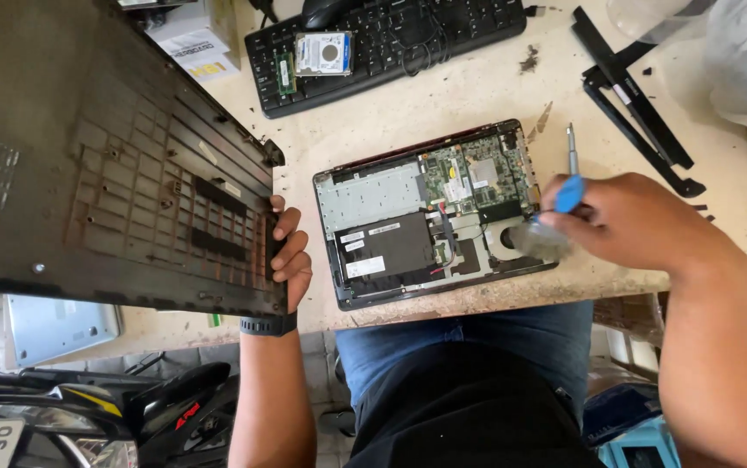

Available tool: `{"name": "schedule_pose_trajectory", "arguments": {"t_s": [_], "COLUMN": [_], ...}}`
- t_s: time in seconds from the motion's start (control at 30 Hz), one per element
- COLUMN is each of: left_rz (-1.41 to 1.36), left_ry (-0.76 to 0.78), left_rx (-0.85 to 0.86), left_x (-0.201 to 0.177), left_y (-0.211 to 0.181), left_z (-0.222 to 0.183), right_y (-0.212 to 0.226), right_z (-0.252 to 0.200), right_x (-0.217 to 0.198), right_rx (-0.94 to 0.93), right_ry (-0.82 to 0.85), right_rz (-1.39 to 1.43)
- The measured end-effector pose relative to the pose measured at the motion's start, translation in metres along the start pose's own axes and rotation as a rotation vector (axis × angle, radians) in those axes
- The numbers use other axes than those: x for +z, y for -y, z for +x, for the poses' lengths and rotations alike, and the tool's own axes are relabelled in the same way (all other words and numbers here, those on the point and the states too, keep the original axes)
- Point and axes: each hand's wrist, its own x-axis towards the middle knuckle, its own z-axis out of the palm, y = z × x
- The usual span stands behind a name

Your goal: The person is disassembling a laptop, cleaning the internal parts with a brush, and using a screwdriver to remove or adjust internal components.

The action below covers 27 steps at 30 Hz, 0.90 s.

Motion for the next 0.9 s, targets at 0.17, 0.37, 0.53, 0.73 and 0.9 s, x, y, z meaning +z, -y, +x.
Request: {"name": "schedule_pose_trajectory", "arguments": {"t_s": [0.17,0.37,0.53,0.73,0.9], "left_rz": [0.019,0.073,0.239,1.046,1.324], "left_ry": [-0.011,-0.003,-0.016,-1.145,-1.101], "left_rx": [-0.012,0.031,0.060,0.359,0.311], "left_x": [0.005,0.003,0.005,0.056,0.053], "left_y": [0.003,0.002,-0.019,0.006,0.006], "left_z": [0.005,0.001,-0.007,0.011,0.007], "right_y": [-0.071,-0.112,-0.106,-0.164,-0.184], "right_z": [0.005,0.016,0.005,0.028,0.011], "right_x": [0.021,0.058,0.077,0.138,0.168], "right_rx": [-0.147,-0.247,-0.515,-0.599,-0.350], "right_ry": [-0.420,-0.991,-1.074,-1.238,-1.056], "right_rz": [0.145,0.378,0.461,-0.073,-0.185]}}
